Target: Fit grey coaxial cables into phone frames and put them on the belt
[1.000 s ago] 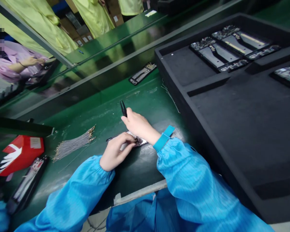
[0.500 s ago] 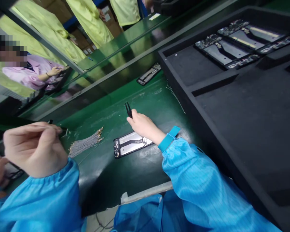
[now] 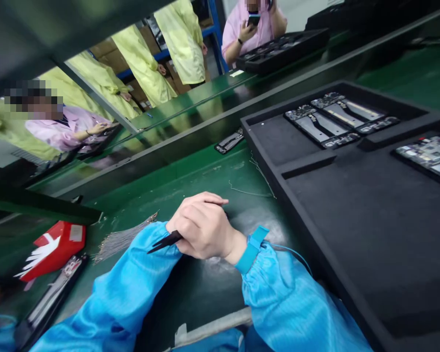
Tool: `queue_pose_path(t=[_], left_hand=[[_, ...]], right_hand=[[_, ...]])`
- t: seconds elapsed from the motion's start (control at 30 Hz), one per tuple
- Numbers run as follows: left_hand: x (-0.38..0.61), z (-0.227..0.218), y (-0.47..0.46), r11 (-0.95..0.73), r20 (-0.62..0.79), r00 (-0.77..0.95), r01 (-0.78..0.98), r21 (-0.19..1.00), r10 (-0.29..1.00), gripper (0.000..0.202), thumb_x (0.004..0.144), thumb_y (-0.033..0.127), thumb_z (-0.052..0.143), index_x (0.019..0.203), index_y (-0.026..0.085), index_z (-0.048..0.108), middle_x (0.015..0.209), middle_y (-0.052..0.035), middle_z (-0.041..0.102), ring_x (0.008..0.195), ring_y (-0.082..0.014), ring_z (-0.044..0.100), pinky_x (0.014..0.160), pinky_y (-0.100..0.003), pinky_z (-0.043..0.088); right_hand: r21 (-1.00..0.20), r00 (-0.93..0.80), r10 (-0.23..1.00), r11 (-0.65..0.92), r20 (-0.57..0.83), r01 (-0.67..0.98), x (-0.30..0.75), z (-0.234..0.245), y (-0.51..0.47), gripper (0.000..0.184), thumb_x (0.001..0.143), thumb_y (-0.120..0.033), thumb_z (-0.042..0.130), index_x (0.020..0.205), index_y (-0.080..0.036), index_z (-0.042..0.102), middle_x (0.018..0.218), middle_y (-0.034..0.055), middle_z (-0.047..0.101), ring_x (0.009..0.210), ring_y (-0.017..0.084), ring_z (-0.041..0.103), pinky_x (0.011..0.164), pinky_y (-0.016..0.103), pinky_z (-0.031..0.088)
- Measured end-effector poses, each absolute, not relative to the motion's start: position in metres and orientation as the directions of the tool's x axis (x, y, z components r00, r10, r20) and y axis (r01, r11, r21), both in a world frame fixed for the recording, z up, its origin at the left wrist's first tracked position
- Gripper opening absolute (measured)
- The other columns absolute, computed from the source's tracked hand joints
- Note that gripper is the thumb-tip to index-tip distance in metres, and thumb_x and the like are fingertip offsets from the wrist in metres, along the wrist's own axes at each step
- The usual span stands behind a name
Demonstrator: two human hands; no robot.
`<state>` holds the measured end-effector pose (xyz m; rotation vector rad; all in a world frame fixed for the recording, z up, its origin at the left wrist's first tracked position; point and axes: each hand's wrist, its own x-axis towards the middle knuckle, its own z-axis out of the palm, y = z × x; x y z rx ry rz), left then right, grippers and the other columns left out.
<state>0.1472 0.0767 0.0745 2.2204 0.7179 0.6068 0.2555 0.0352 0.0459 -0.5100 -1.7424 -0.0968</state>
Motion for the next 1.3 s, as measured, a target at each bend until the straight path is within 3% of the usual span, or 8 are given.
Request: queue_pose_path(t=[0.2, 0.4, 0.53, 0.63, 0.8, 1.0, 1.13, 1.3], left_hand=[[0.101, 0.065, 0.076, -0.531, 0.165, 0.601, 0.503, 0.681, 0.782, 0.017, 0.081, 0.026, 0.047, 0.090, 0.017, 0.058, 0.089, -0.0044, 0.062, 0.083, -0.0172, 0.057, 0.077, -0.028, 0.048], [0.026, 0.063, 0.074, -0.466, 0.174, 0.445, 0.719, 0.516, 0.878, 0.018, 0.084, 0.026, 0.045, 0.089, 0.017, 0.060, 0.090, -0.0049, 0.063, 0.086, -0.0160, 0.058, 0.079, -0.029, 0.046], [-0.012, 0.061, 0.065, -0.388, 0.198, 0.335, 0.827, 0.408, 0.921, 0.016, 0.084, 0.023, 0.045, 0.090, 0.016, 0.059, 0.088, -0.0044, 0.062, 0.083, -0.0147, 0.058, 0.077, -0.027, 0.046], [-0.023, 0.054, 0.056, -0.421, 0.161, 0.390, 0.869, 0.261, 0.906, 0.014, 0.084, 0.020, 0.044, 0.086, 0.017, 0.057, 0.084, -0.0037, 0.059, 0.080, -0.0141, 0.055, 0.074, -0.026, 0.046], [-0.017, 0.039, 0.041, -0.520, 0.033, 0.526, 0.847, -0.112, 0.850, 0.009, 0.080, 0.016, 0.047, 0.085, 0.017, 0.055, 0.086, -0.0057, 0.053, 0.082, -0.0180, 0.050, 0.071, -0.029, 0.045], [-0.013, 0.032, 0.036, -0.496, 0.026, 0.536, 0.797, -0.344, 0.844, 0.013, 0.081, 0.012, 0.042, 0.077, 0.015, 0.054, 0.079, -0.0068, 0.052, 0.075, -0.0194, 0.047, 0.066, -0.030, 0.042], [-0.005, 0.032, 0.023, -0.515, 0.072, 0.539, 0.830, -0.214, 0.839, 0.014, 0.082, 0.015, 0.040, 0.077, 0.016, 0.053, 0.077, -0.0059, 0.051, 0.074, -0.0182, 0.046, 0.065, -0.029, 0.039], [0.019, 0.020, -0.009, -0.537, 0.145, 0.524, 0.841, 0.071, 0.840, 0.017, 0.085, 0.015, 0.036, 0.078, 0.016, 0.050, 0.074, -0.0037, 0.053, 0.071, -0.0153, 0.046, 0.066, -0.029, 0.037]], right_hand=[[-0.352, -0.217, 0.496, 0.806, 0.841, 0.477, 0.252, 0.046, 0.036, 0.017, 0.086, -0.026, 0.035, 0.076, -0.017, 0.046, 0.074, 0.0057, 0.055, 0.070, 0.016, 0.051, 0.064, 0.028, 0.042], [-0.450, -0.193, 0.933, 0.319, 0.304, 0.834, 0.261, 0.038, 0.053, 0.022, 0.089, -0.030, 0.032, 0.085, -0.016, 0.048, 0.082, 0.0090, 0.057, 0.073, 0.020, 0.055, 0.056, 0.028, 0.037], [-0.411, -0.104, 0.993, 0.114, 0.046, 0.904, 0.278, 0.030, 0.074, 0.026, 0.090, -0.031, 0.029, 0.090, -0.014, 0.048, 0.086, 0.0127, 0.057, 0.072, 0.024, 0.057, 0.055, 0.031, 0.038], [-0.343, -0.037, 0.997, 0.058, 0.068, 0.938, 0.292, 0.024, 0.084, 0.029, 0.090, -0.031, 0.029, 0.094, -0.011, 0.050, 0.090, 0.0161, 0.056, 0.081, 0.029, 0.056, 0.062, 0.037, 0.041], [-0.262, 0.126, 0.939, -0.040, 0.319, 0.964, 0.305, 0.020, 0.087, 0.030, 0.089, -0.030, 0.035, 0.097, -0.008, 0.054, 0.105, 0.0199, 0.051, 0.098, 0.035, 0.047, 0.082, 0.056, 0.033], [-0.538, -0.181, 0.854, 0.457, 0.487, 0.709, 0.269, 0.031, 0.064, 0.022, 0.085, -0.031, 0.046, 0.093, -0.016, 0.060, 0.090, 0.0094, 0.050, 0.086, 0.021, 0.049, 0.076, 0.035, 0.043], [-0.769, -0.410, 0.825, 0.536, 0.389, 0.348, 0.239, 0.032, 0.041, 0.015, 0.083, -0.023, 0.048, 0.090, -0.016, 0.059, 0.085, 0.0050, 0.053, 0.071, 0.013, 0.053, 0.066, 0.025, 0.047], [-0.895, -0.468, 0.843, 0.396, 0.267, 0.204, 0.223, 0.023, 0.029, 0.006, 0.077, -0.016, 0.053, 0.079, -0.016, 0.059, 0.083, 0.0021, 0.060, 0.069, 0.012, 0.058, 0.064, 0.022, 0.049]])
